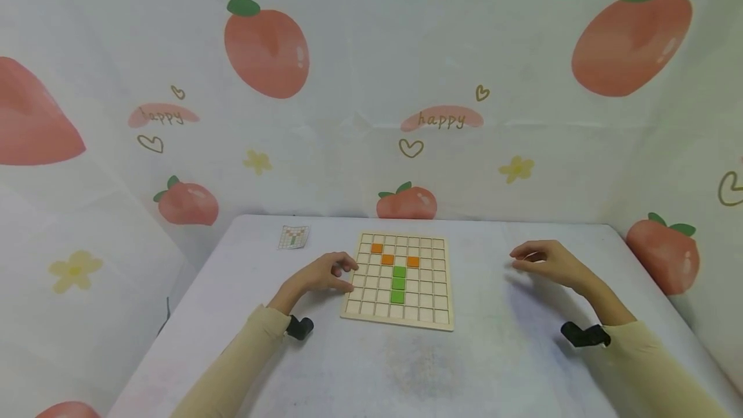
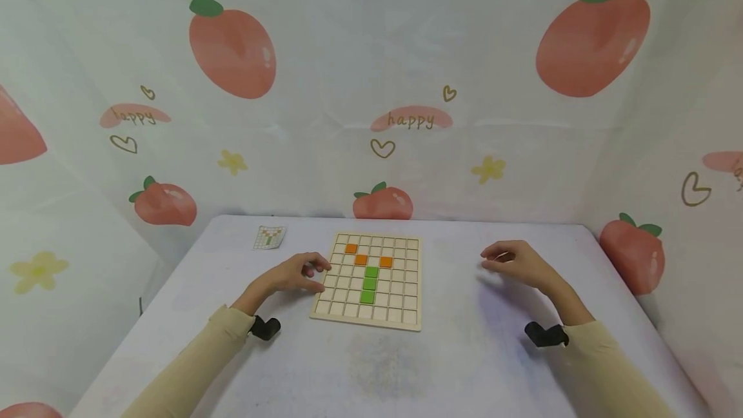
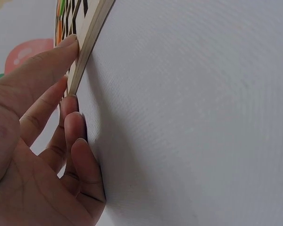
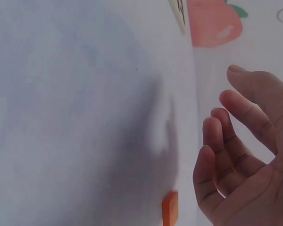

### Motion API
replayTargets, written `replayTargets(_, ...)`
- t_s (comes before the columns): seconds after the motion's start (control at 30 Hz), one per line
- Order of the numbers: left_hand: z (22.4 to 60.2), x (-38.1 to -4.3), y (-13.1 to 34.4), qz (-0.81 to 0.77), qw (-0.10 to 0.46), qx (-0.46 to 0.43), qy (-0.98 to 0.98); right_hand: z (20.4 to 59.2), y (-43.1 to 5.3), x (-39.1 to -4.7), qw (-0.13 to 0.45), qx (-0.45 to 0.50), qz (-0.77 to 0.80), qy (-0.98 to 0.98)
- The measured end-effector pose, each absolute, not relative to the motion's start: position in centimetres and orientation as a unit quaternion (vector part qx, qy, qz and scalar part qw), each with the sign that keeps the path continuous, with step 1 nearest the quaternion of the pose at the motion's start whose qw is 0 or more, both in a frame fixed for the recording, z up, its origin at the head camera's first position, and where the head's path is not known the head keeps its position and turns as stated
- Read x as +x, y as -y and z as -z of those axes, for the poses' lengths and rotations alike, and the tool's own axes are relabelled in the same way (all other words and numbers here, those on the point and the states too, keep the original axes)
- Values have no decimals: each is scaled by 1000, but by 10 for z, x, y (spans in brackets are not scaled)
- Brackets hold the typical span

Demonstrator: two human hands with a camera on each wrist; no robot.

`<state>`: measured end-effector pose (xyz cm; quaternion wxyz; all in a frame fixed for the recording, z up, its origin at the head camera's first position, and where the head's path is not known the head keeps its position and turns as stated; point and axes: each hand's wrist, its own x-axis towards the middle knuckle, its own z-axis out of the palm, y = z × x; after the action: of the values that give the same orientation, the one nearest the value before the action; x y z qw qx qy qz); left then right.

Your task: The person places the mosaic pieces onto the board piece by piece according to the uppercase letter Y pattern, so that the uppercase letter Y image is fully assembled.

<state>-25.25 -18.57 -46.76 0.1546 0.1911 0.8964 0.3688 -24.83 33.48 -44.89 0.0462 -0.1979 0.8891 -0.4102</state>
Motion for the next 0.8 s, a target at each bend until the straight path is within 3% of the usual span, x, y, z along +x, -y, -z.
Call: replayTargets(0.8, 463, -251, 184, -364, 156, 197, -897, 453, -387, -243, 44, -166, 388, -906)
